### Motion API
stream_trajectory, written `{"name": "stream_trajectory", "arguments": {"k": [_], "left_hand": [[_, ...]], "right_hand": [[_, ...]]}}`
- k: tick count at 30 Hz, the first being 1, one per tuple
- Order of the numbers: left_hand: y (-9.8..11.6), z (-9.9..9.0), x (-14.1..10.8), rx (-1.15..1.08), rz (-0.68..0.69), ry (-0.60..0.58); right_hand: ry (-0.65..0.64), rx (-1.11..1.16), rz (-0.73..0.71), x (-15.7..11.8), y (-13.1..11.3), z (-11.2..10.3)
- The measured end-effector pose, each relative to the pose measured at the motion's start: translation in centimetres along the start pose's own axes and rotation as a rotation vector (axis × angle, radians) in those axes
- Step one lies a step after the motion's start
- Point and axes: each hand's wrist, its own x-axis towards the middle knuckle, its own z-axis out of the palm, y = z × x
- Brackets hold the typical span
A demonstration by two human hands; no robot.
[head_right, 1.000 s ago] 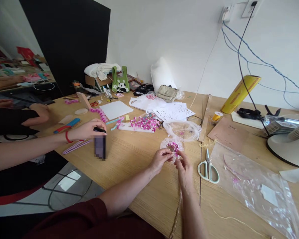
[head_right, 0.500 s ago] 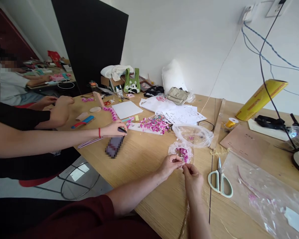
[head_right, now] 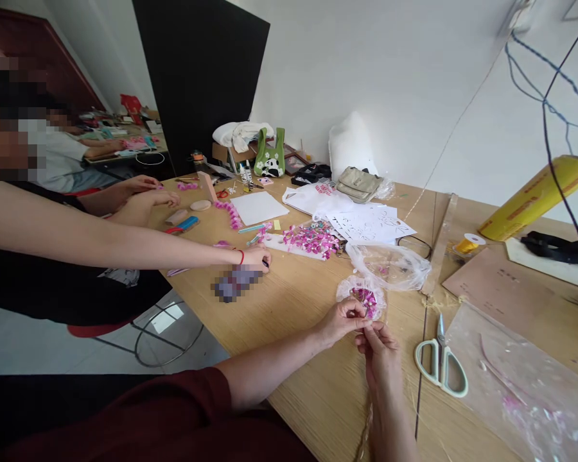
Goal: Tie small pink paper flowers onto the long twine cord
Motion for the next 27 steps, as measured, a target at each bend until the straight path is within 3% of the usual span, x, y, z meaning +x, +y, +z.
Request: {"name": "stream_trajectory", "arguments": {"k": [6,13,27], "left_hand": [[0.6,-0.2,0.0,-0.099,-0.059,-0.117],[0.8,-0.2,-0.1,-0.218,-0.149,-0.209],[1.8,-0.2,-0.4,-0.300,-0.208,-0.219]], "right_hand": [[-0.058,0.169,0.118,-0.1,0.0,0.0],[-0.097,0.207,0.137,0.0,0.0,0.1],[-0.130,0.285,0.140,-0.7,0.0,1.3]]}}
